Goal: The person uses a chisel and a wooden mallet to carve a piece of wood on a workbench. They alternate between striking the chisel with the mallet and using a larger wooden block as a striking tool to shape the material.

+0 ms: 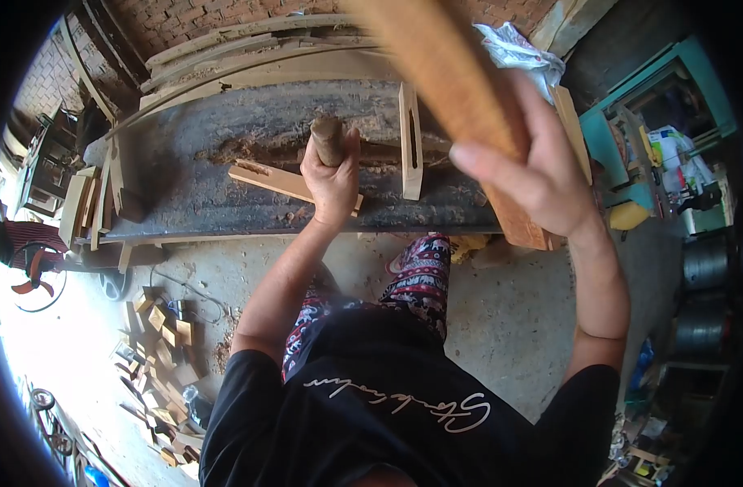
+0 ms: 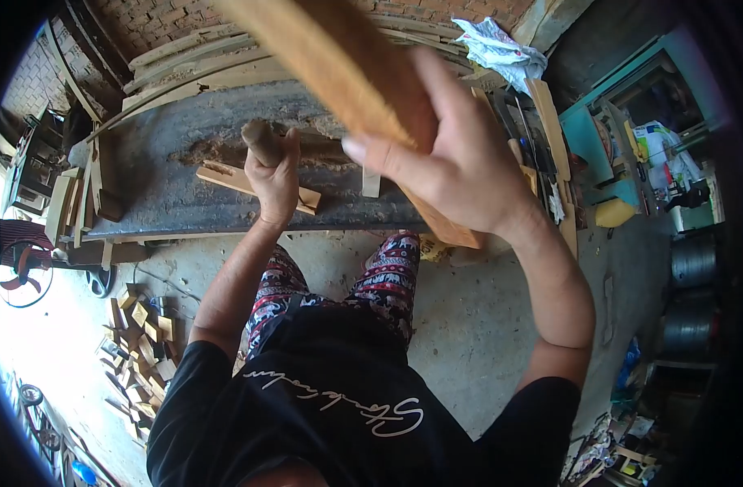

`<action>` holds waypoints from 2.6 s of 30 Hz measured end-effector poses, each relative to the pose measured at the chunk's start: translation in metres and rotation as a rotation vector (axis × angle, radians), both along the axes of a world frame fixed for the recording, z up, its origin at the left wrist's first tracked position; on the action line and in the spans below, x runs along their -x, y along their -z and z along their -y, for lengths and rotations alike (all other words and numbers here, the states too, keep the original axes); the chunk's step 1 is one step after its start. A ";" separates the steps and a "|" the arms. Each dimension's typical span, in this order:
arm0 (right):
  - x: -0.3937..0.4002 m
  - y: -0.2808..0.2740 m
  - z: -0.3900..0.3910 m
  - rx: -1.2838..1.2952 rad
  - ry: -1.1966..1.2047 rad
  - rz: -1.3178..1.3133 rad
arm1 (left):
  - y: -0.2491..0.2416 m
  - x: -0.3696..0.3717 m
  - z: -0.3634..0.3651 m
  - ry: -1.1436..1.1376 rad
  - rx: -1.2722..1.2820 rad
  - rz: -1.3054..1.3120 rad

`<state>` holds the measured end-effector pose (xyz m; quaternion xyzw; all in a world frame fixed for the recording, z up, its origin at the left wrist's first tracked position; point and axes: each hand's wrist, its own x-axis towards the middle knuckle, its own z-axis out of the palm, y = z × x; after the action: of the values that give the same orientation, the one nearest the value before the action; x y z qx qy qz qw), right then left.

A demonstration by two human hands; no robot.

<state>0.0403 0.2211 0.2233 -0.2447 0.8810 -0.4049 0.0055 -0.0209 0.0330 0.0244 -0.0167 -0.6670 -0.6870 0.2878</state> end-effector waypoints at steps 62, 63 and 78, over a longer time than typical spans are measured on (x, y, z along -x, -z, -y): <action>-0.041 0.289 0.052 -0.051 0.488 0.333 | 0.008 -0.012 0.023 -0.058 -0.098 -0.015; -0.042 0.290 0.053 -0.029 0.499 0.328 | 0.006 -0.014 0.025 -0.021 -0.082 -0.005; -0.027 0.286 0.039 0.293 0.453 0.512 | -0.008 -0.001 0.025 0.137 -0.334 0.105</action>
<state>0.0669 0.1818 -0.0629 0.0674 0.8156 -0.5657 0.1011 -0.0195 0.0080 0.0328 0.0217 -0.5549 -0.8063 0.2038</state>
